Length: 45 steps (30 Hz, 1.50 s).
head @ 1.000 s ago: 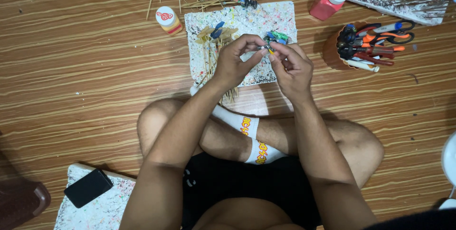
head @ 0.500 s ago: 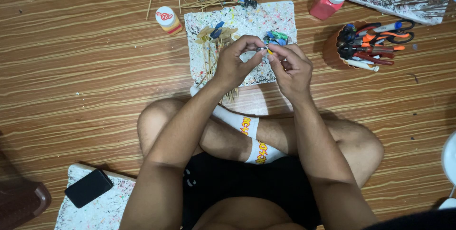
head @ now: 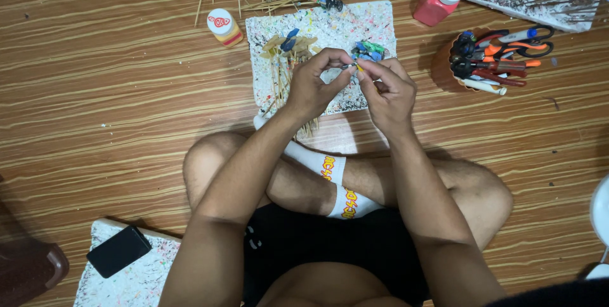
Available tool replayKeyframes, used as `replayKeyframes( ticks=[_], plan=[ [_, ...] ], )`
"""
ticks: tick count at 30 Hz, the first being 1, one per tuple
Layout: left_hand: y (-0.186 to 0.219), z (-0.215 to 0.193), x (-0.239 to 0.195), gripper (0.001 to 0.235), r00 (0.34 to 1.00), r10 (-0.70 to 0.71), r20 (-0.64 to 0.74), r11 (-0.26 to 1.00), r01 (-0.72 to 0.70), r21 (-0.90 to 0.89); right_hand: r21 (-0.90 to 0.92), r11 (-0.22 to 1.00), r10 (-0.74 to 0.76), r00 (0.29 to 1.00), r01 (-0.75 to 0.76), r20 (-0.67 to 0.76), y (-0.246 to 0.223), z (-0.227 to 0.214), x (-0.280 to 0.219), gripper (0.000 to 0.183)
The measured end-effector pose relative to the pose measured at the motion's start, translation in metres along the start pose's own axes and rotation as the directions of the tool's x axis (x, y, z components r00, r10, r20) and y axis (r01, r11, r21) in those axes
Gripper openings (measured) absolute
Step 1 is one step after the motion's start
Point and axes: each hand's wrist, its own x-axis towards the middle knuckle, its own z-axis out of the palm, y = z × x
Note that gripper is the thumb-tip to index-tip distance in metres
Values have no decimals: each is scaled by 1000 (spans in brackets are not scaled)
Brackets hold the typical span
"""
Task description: Assembling small, colorful fishing lures by hand, attaching components to the main body.
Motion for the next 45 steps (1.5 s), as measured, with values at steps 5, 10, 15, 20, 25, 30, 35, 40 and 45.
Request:
replayKeyframes(
  ticks=[5,10,15,20,25,30,35,40,45],
  plan=[
    [-4,0,-1,16,1000,-14,-7,1000,14,-7,-25,1000,-20,998,18,-55,16,3,-6,22],
    [0,2,-1,16,999,-40,-12,997,39,-64,52,999,12,997,-8,-74,25,5,-7,24],
    [0,1,0,18,999,-34,-29,997,32,-65,114,994,7,1000,-5,-18,25,1,-2,27],
    [0,0,0,21,997,-63,36,979,69,-192,36,999,32,998,-34,54,21,-7,5,23],
    [-11,-1,4,16,996,-74,49,980,82,-179,71,984,158,986,-162,52,33,-25,12,16],
    [-27,-13,12,16,984,-149,-97,978,132,-161,-121,954,262,958,-275,-113,59,-55,18,20],
    [-35,-17,20,14,965,-187,-184,972,155,-177,-314,938,124,989,-145,-85,99,-34,6,17],
    [-48,-37,34,18,969,-188,-160,979,171,-112,-604,796,-35,998,54,44,108,-7,-1,19],
    [-67,-49,48,14,910,-307,-279,942,249,-226,-725,685,-30,997,76,76,135,-6,-10,27]
  ],
)
